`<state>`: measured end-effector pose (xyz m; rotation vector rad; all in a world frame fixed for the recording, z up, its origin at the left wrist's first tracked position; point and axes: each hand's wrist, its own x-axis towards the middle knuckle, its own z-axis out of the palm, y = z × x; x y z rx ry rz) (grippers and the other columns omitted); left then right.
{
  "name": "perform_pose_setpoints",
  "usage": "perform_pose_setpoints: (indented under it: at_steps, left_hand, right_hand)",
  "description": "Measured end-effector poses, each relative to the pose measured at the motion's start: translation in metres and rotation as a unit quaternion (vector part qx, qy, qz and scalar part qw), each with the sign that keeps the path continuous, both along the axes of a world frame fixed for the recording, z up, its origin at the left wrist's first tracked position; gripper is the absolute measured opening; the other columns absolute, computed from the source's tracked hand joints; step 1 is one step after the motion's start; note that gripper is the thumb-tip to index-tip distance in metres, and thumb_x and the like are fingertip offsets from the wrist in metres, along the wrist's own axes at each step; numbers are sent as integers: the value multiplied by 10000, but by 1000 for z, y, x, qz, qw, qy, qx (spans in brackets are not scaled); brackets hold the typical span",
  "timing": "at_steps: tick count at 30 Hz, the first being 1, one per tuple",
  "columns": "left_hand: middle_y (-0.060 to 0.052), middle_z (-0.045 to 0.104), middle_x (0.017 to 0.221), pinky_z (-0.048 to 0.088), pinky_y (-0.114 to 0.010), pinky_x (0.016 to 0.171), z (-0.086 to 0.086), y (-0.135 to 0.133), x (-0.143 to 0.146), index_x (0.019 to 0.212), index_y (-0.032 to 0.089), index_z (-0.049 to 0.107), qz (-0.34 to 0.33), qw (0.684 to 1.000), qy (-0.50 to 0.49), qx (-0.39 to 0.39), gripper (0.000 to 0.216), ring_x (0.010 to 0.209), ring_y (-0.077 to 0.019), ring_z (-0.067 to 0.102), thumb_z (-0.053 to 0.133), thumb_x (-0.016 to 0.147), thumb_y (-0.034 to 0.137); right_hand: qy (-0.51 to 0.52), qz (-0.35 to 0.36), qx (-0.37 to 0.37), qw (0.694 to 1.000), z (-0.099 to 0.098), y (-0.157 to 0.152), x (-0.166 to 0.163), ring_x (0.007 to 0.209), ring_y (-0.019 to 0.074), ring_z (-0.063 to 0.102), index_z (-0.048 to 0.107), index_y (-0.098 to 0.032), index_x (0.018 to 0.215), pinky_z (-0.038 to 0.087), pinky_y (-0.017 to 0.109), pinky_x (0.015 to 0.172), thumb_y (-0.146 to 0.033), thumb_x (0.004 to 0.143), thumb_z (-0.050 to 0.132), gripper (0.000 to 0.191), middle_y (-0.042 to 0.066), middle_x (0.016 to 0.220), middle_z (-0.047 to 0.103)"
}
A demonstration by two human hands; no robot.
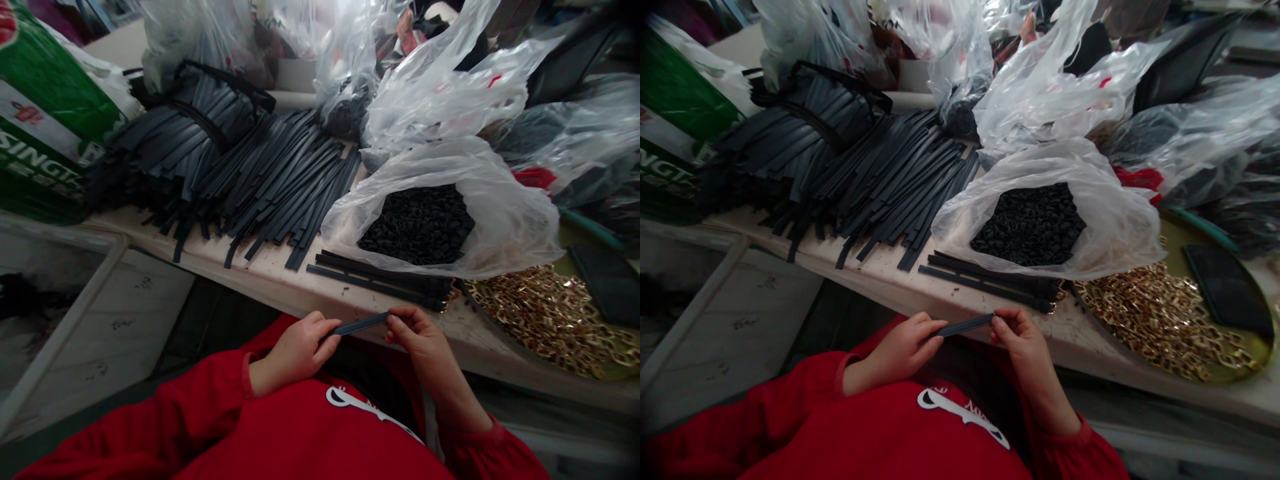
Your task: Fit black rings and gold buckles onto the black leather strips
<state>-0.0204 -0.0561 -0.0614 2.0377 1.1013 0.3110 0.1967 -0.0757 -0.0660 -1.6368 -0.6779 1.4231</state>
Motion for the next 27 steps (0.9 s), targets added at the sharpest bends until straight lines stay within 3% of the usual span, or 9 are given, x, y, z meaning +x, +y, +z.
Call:
perform_pose_setpoints:
  at_steps: [4, 10, 13, 16, 18, 22, 27]
  left_hand:
    - [-54, 552, 887, 460, -249, 734, -1, 1, 0, 1124, 161, 535, -15, 1000, 20, -6, 302, 811, -157, 552, 442, 862, 280]
    - [-60, 618, 911, 432, -259, 744, 4, 7, -4, 1023, 175, 584, -53, 997, 51, -29, 330, 841, -172, 573, 298, 915, 301]
    - [-34, 634, 817, 423, -230, 659, 12, 10, -6, 877, 168, 604, -67, 990, 34, -123, 348, 748, -150, 581, 293, 913, 321]
    - [-5, 611, 729, 407, -193, 551, 18, 12, 0, 868, 164, 568, -73, 965, -4, -250, 312, 641, -119, 572, 298, 901, 317]
    - [16, 576, 672, 388, -180, 502, 21, 14, 9, 834, 164, 534, -64, 956, -27, -285, 287, 570, -100, 544, 292, 895, 306]
    - [46, 492, 583, 345, -185, 479, 27, 20, 25, 777, 169, 487, -15, 973, -42, -226, 250, 500, -84, 460, 300, 884, 297]
    - [38, 505, 606, 334, -189, 499, 39, 20, 32, 784, 166, 520, 2, 984, -35, -175, 252, 543, -90, 464, 324, 875, 294]
  right_hand:
    - [5, 4, -5, 1000, -1, 0, -1, 507, 85, 520, 554, -188, 832, 418, 211, 531, -398, 625, 706, 331, -51, 572, 560]
    - [-9, -3, -7, 1000, 4, 1, -1, 532, 82, 541, 574, -189, 857, 426, 215, 548, -397, 608, 722, 356, -37, 685, 590]
    - [8, 4, -17, 1000, 6, -1, -2, 542, 88, 551, 584, -190, 875, 436, 215, 552, -406, 605, 725, 373, -28, 684, 606]
    - [49, 18, -27, 998, 4, -5, -9, 528, 91, 546, 588, -194, 870, 431, 205, 529, -393, 607, 731, 359, -35, 608, 601]
    - [90, 30, -28, 995, 3, -7, -16, 525, 84, 544, 596, -197, 872, 433, 196, 527, -376, 613, 733, 343, -38, 595, 602]
    - [175, 13, -21, 984, 6, -11, -26, 626, 93, 583, 617, -215, 971, 487, 220, 643, -386, 678, 682, 345, -21, 681, 639]
    - [229, -18, -3, 973, 10, -15, -25, 740, 96, 612, 609, -244, 1040, 503, 246, 762, -358, 684, 682, 381, 2, 905, 670]
